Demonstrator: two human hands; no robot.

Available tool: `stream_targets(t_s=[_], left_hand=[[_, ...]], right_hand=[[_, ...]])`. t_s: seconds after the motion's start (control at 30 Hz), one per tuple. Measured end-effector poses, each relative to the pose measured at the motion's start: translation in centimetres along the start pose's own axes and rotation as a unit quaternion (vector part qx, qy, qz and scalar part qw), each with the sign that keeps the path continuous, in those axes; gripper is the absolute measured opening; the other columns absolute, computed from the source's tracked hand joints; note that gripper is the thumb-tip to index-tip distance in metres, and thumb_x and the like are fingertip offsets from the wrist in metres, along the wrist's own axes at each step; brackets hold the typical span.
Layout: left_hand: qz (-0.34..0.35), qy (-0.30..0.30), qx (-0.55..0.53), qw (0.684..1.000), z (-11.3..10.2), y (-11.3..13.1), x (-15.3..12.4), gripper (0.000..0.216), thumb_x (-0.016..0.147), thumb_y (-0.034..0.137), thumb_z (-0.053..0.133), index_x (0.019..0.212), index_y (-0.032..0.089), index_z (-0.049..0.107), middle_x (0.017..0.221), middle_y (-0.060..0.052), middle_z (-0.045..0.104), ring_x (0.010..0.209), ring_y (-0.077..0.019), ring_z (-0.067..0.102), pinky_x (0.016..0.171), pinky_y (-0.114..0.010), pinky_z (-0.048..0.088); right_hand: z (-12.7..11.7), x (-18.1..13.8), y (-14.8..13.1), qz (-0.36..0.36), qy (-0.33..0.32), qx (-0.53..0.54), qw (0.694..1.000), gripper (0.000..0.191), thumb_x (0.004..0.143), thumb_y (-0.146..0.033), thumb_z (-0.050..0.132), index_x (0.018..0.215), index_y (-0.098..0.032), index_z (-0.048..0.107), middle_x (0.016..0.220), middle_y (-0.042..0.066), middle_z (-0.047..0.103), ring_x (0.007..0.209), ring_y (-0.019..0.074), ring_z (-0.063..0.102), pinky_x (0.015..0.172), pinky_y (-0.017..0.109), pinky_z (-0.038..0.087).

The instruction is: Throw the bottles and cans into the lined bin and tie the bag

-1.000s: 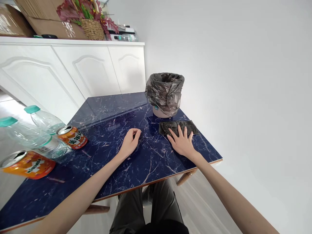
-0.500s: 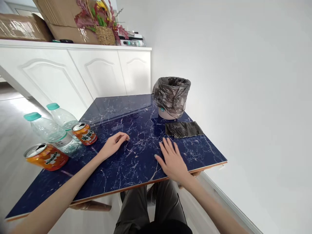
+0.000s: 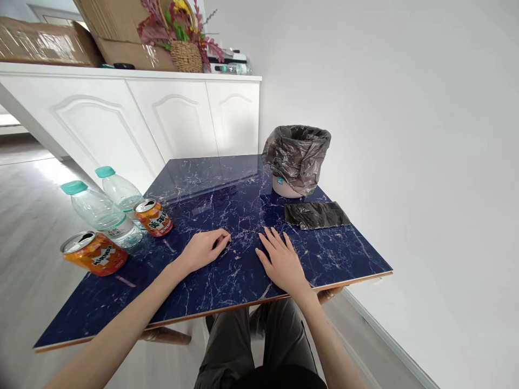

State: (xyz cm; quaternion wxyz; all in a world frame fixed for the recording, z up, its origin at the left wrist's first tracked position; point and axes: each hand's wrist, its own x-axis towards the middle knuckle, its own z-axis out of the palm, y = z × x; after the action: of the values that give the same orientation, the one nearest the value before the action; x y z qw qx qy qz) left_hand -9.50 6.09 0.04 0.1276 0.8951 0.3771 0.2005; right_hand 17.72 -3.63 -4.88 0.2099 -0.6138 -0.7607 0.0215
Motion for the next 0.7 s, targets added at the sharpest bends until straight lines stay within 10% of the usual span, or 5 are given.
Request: stream_targets(t_s=[0.7], left_hand=[[0.04,0.001,0.003,0.999,0.4,1.1,-0.7,0.025,0.111,0.036,0.047,0.108,0.026,0.07,0.087,-0.003,0.079,0.071,-0.0214,0.074,0.066,-0.03,0.044]], right_hand=[[0.3,-0.4,0.4,-0.002,0.031,0.061,0.998,0.057,0.114,-0.054,0.041,0.162,-0.027,0.056,0.171,0.006,0.049,0.163,0.0284,0.04,0.136,0.059,0.029]])
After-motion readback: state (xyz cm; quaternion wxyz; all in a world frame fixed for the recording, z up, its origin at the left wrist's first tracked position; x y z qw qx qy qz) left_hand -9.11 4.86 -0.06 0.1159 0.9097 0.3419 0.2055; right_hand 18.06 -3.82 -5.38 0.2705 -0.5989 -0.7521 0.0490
